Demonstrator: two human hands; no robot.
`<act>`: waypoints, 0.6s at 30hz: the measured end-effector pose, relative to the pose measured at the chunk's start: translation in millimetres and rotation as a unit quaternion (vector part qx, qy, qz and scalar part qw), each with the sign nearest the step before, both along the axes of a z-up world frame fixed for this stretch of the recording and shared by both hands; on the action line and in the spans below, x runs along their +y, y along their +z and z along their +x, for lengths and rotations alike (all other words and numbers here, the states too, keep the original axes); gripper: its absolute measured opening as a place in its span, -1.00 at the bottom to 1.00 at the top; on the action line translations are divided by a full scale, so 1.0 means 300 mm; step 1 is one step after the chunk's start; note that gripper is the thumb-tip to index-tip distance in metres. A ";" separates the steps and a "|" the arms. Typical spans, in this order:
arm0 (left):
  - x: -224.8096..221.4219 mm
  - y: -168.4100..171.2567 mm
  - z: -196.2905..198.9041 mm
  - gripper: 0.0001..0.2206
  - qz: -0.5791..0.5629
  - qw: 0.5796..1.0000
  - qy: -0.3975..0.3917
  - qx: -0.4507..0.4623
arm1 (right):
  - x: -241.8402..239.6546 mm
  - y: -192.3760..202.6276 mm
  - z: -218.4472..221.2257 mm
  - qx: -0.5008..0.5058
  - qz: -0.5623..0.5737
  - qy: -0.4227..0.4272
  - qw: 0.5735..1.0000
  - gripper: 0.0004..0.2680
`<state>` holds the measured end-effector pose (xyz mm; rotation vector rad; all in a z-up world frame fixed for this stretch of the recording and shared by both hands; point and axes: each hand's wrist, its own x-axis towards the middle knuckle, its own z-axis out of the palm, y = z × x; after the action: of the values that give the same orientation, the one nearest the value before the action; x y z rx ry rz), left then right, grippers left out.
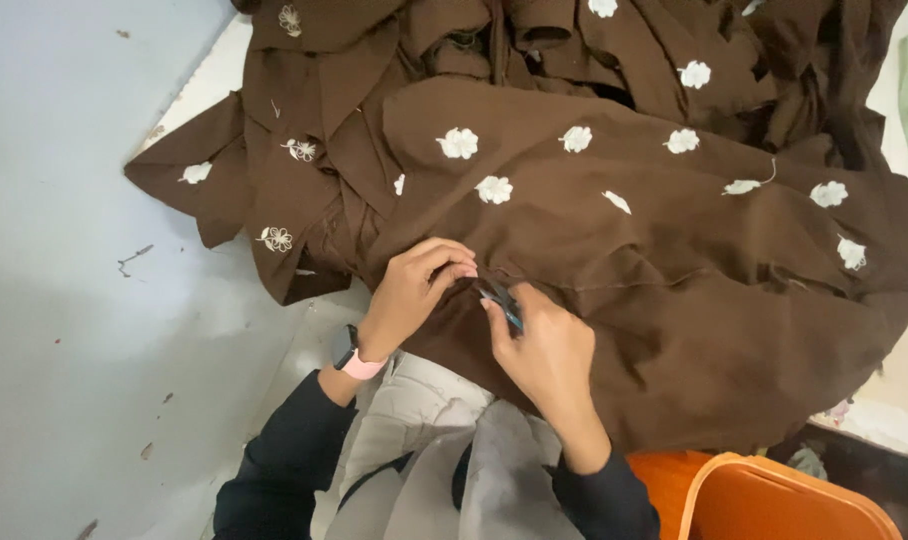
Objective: Trimming loose threads from brown garments using thread nippers in a factory setting.
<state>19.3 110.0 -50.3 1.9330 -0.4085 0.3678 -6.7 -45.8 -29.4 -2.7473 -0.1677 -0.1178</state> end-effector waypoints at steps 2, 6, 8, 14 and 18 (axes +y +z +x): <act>0.000 0.002 0.004 -0.92 0.014 1.000 -0.005 -0.012 | 0.011 -0.029 0.019 -0.007 0.000 0.020 1.000 -0.81; 0.001 -0.008 -0.002 -0.91 0.014 1.000 0.016 -0.009 | 0.028 -0.070 0.035 -0.009 -0.021 0.025 0.999 -0.82; 0.004 -0.019 0.004 -0.92 0.018 0.999 0.034 -0.020 | 0.026 -0.076 0.039 0.002 -0.024 0.014 1.000 -0.83; -0.003 -0.053 0.025 -0.91 0.297 0.934 0.127 -0.152 | 0.003 -0.077 0.047 0.035 -0.008 -0.005 0.999 -0.81; -0.001 -0.143 0.057 -0.86 0.343 0.905 0.163 -0.192 | -0.012 -0.090 0.043 0.038 -0.004 -0.015 0.999 -0.80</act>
<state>36.5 109.7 -93.2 2.6374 -0.5138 0.9331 6.2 -49.3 -56.2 -2.7582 -0.1070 -0.0195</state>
